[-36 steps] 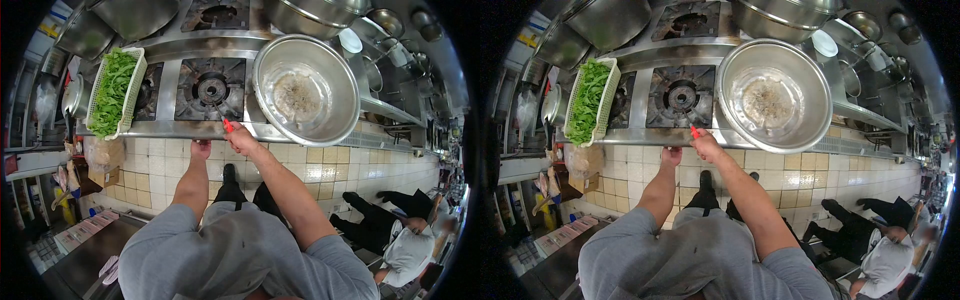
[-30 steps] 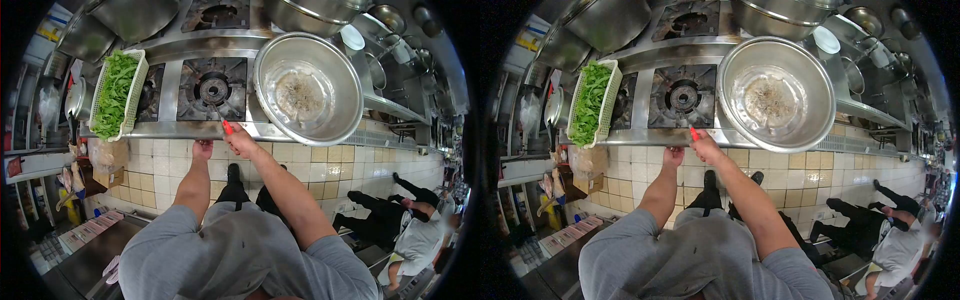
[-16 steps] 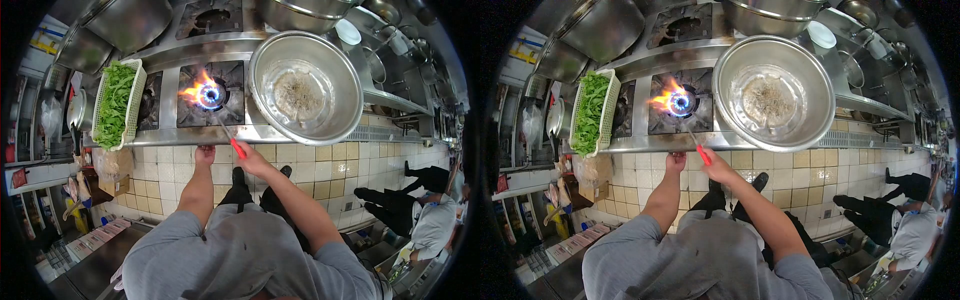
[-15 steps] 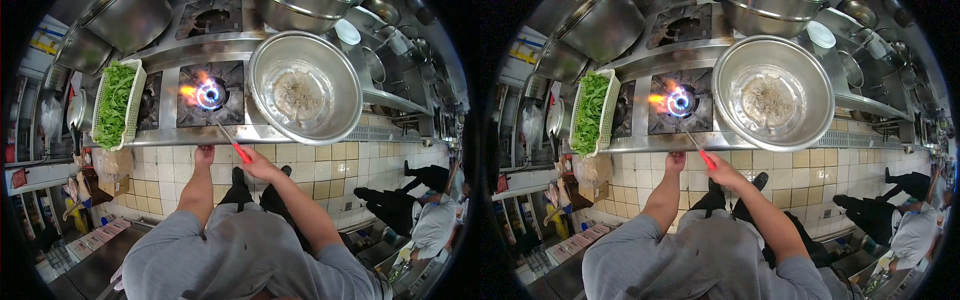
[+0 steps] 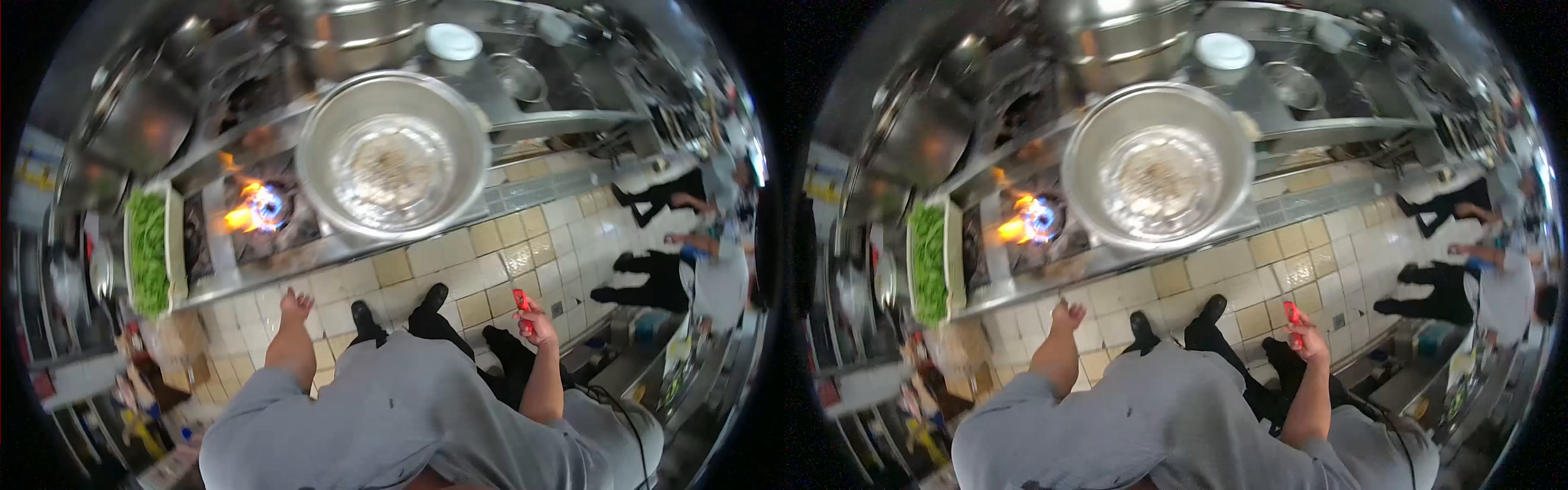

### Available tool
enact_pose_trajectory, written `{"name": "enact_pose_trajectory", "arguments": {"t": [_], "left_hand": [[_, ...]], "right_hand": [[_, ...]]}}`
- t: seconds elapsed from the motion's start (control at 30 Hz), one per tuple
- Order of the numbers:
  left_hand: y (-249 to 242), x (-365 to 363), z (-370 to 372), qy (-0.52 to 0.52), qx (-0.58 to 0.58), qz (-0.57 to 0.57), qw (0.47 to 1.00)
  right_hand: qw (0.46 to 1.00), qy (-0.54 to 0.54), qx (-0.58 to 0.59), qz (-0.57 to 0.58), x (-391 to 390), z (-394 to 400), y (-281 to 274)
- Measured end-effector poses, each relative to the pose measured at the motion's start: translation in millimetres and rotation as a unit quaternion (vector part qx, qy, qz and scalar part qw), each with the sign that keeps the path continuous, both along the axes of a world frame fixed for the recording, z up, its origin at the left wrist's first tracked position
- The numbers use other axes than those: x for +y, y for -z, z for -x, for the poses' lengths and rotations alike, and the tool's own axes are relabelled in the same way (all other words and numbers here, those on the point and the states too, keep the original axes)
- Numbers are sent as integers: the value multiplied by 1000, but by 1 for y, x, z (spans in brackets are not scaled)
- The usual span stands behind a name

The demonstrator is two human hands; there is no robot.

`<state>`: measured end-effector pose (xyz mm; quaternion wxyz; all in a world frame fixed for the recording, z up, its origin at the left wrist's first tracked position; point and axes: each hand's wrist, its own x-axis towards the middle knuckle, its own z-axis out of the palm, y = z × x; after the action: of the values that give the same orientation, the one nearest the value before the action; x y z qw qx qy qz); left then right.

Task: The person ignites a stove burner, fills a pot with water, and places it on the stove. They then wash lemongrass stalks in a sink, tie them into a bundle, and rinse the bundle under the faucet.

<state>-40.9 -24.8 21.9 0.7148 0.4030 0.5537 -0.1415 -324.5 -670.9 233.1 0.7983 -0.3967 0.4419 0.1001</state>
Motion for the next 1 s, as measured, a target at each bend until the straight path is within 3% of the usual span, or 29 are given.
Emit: {"name": "enact_pose_trajectory", "arguments": {"t": [0.03,0.07,0.1,0.13,0.2,0.23,0.27,0.3,0.33,0.4,0.47,0.5,0.57,0.6,0.67,0.73,0.77,0.8,0.83,0.87,1.0], "left_hand": [[15,-3,8,136,26,-84,987],[42,9,21,286,32,-97,953],[16,-19,24,411,63,-153,896],[-6,-46,35,526,97,-210,819],[-12,-100,43,628,79,-214,744],[3,-123,48,684,11,-191,704],[-37,-181,49,668,53,-171,722],[-56,-229,49,665,6,-153,731],[-68,-278,43,697,-33,-146,701],[-45,-360,28,765,-242,-193,565],[-107,-462,20,769,-276,-154,556],[-120,-501,13,778,-279,-147,544],[-130,-575,-1,755,-345,-29,557],[-129,-608,-11,775,-346,-13,528],[-131,-678,-33,789,-244,14,564],[-137,-737,-40,786,-249,40,564],[-141,-772,-43,803,-221,39,553],[-141,-796,-47,814,-192,29,547],[-135,-821,-57,843,-187,29,503],[-126,-860,-67,864,-186,26,467],[-163,-1036,-57,909,-204,2,364]], "right_hand": [[990,31,38,130,-33,30,51],[957,53,100,267,-66,59,100],[904,70,177,384,-98,88,148],[904,118,197,360,-98,80,131],[888,251,253,291,-107,62,97],[885,265,252,288,-130,64,109],[905,245,231,260,-157,66,129],[923,224,211,232,-182,70,142],[894,269,188,304,-188,54,123],[861,309,167,368,-224,27,106],[902,292,134,289,-275,15,97],[903,294,126,285,-298,11,89],[898,284,147,304,-338,3,65],[887,277,179,323,-357,6,57],[881,275,172,345,-401,39,63],[857,291,240,351,-417,79,62],[825,285,289,394,-425,111,88],[839,378,241,309,-416,133,74],[819,401,280,301,-417,159,86],[798,491,248,247,-408,171,76],[704,663,215,134,-393,246,77]]}}
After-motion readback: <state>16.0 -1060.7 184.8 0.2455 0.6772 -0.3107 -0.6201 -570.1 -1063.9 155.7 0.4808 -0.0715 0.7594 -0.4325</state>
